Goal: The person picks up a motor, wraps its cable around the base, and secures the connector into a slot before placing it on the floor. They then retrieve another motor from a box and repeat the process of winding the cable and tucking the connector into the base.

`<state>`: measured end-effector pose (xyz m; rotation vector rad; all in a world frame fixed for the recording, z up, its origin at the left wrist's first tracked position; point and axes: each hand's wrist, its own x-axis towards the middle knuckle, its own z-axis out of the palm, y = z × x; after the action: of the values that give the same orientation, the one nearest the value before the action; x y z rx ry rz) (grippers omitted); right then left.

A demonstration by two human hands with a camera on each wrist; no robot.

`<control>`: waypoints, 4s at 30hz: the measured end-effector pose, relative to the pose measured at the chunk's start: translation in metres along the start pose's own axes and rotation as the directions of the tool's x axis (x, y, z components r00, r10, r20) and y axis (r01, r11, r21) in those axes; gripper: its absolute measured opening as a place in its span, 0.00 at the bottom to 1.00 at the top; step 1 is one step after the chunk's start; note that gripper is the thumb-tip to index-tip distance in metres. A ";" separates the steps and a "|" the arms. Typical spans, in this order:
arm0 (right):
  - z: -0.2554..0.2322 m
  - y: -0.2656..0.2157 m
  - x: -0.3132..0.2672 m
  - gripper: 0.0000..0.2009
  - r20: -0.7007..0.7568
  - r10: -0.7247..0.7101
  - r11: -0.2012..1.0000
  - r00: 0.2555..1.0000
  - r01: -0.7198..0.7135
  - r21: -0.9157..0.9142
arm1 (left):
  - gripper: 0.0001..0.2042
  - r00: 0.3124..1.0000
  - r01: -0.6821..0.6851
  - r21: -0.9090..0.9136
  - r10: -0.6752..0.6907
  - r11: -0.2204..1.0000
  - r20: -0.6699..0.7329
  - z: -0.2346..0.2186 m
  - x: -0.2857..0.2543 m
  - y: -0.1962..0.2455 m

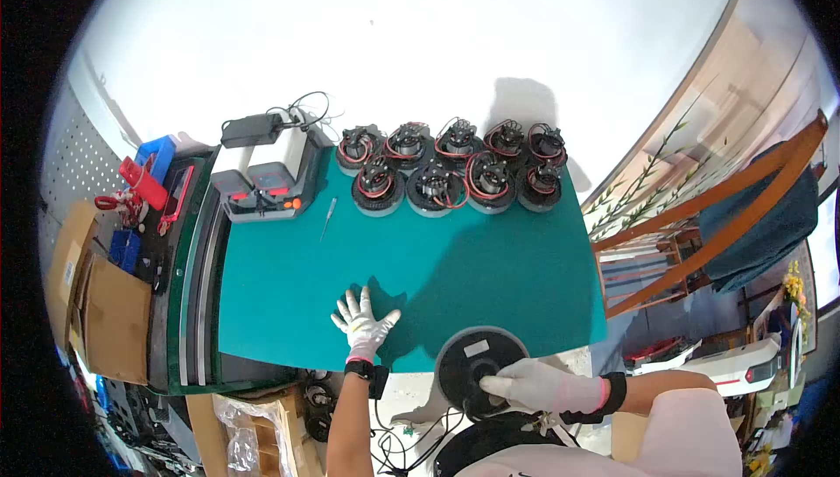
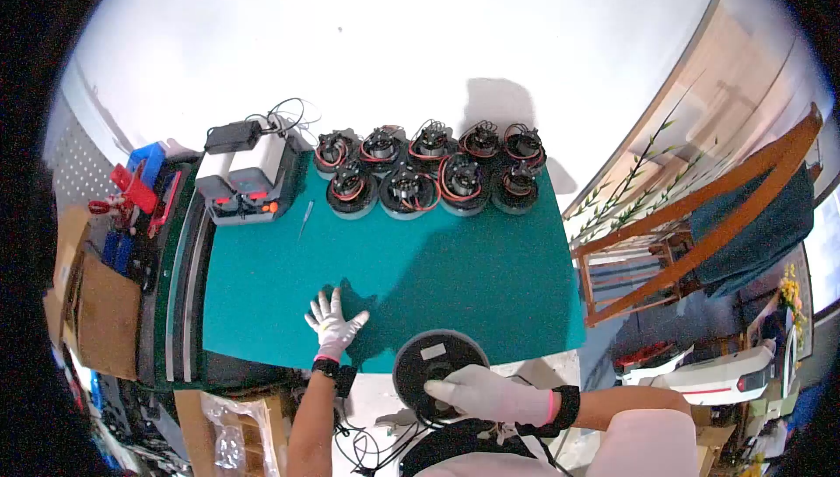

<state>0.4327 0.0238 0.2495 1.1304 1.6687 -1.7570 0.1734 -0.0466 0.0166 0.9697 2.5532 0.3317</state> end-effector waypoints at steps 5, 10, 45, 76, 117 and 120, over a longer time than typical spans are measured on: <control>-0.068 0.005 0.043 0.25 -0.100 -0.021 0.999 0.995 0.019 -0.029 | 0.50 0.994 0.064 0.203 -0.081 0.977 0.077 0.009 0.005 0.025; -0.107 0.005 0.081 0.25 -0.101 -0.030 0.995 0.994 0.039 0.089 | 0.50 0.978 0.108 0.247 -0.148 0.963 0.149 0.000 0.010 0.033; -0.103 0.037 0.115 0.17 -0.346 -0.317 0.805 0.883 0.443 0.394 | 0.52 0.951 0.120 0.251 -0.184 0.961 0.249 -0.006 0.015 0.040; -0.076 0.099 0.085 0.13 -0.535 -0.394 0.822 0.747 0.547 0.159 | 0.12 0.703 -0.225 -0.696 0.609 0.681 0.368 -0.019 -0.077 0.188; -0.097 0.108 0.141 0.25 -0.641 -0.387 0.556 0.663 0.722 0.412 | 0.17 0.961 -0.223 -0.717 0.274 0.661 -0.047 -0.007 -0.010 0.130; -0.097 0.104 0.142 0.23 -0.621 -0.470 0.543 0.627 0.760 0.357 | 0.23 0.931 -0.321 -0.541 0.363 0.777 -0.031 0.007 -0.008 0.125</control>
<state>0.4603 0.1305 0.0817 1.3792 2.0492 -2.8383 0.2547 0.0405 0.0565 1.1755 2.0101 1.0354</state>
